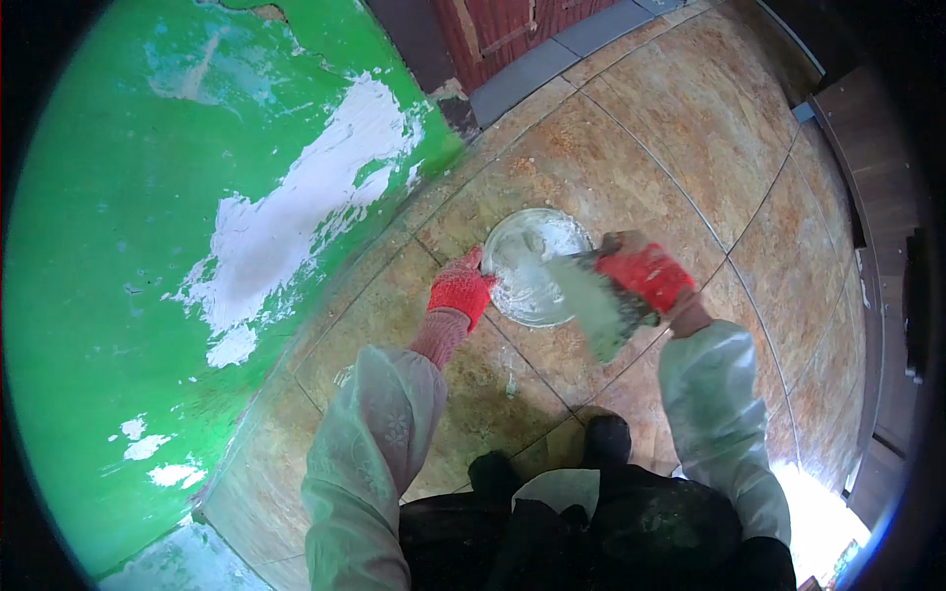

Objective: The person applies white plaster to a large crack in a green wall using a handheld metal spreader. They repeatedly dip the spreader into a white bucket on the floor to collect more material and then smooth it over the damaged area.

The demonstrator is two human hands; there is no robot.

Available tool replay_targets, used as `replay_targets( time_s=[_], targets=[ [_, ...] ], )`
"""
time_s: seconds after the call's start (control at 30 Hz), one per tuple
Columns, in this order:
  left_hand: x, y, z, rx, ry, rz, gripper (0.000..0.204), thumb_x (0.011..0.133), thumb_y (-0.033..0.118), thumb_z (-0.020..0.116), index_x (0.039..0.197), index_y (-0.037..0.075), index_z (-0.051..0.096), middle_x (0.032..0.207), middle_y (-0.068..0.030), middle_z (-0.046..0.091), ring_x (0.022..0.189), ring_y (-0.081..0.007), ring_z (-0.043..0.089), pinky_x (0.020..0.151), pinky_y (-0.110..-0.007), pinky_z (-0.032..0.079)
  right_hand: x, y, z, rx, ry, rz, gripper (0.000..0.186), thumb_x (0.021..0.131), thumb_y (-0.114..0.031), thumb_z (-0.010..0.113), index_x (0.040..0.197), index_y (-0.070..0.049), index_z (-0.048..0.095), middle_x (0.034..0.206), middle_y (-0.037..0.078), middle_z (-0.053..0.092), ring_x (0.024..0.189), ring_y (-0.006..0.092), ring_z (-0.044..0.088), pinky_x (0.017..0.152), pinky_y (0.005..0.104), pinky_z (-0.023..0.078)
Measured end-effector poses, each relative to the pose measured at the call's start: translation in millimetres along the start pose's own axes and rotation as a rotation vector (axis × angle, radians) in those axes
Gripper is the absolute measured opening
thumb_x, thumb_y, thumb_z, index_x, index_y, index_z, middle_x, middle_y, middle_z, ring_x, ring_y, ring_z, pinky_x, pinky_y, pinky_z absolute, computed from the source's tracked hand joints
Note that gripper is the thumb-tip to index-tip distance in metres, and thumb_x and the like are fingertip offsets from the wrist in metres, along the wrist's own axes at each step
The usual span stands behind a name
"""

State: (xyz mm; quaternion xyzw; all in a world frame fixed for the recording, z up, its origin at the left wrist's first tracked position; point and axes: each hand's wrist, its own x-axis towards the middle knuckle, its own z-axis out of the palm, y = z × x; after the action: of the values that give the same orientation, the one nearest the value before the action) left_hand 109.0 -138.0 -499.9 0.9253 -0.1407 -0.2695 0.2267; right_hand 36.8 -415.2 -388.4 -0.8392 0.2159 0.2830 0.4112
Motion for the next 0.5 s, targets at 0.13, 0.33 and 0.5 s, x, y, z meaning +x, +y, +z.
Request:
replay_targets(
  time_s=[0.13, 0.33, 0.5],
  targets=[
    [6, -8, 8, -0.032, 0.022, 0.022, 0.065, 0.080, 0.027, 0.068, 0.134, 0.003, 0.043, 0.119, -0.0180, 0.057, 0.094, -0.0253, 0.062, 0.082, -0.034, 0.049, -4, 8, 27, -0.195, 0.097, -0.333, 0.042, 0.077, -0.040, 0.063, 0.099, -0.004, 0.065, 0.092, 0.024, 0.063, 0.087, 0.0324, 0.064, 0.075, 0.0406, 0.050],
    [9, -16, 9, -0.065, -0.058, 0.000, 0.063, 0.081, 0.027, 0.067, 0.135, 0.005, 0.043, 0.112, -0.0150, 0.060, 0.076, -0.0209, 0.064, 0.069, -0.034, 0.053, 5, 2, 35, -0.179, 0.045, -0.223, 0.039, 0.077, -0.037, 0.062, 0.097, -0.003, 0.065, 0.089, 0.020, 0.065, 0.083, 0.0314, 0.064, 0.072, 0.0399, 0.050],
    [11, -6, 3, -0.231, -0.106, -0.045, 0.065, 0.079, 0.036, 0.066, 0.133, 0.007, 0.046, 0.132, -0.0156, 0.049, 0.123, -0.0324, 0.045, 0.104, -0.039, 0.034, -12, 10, 34, -0.084, 0.012, -0.094, 0.030, 0.077, -0.032, 0.061, 0.089, -0.005, 0.068, 0.079, 0.017, 0.066, 0.074, 0.0263, 0.065, 0.066, 0.0380, 0.049]
  ],
)
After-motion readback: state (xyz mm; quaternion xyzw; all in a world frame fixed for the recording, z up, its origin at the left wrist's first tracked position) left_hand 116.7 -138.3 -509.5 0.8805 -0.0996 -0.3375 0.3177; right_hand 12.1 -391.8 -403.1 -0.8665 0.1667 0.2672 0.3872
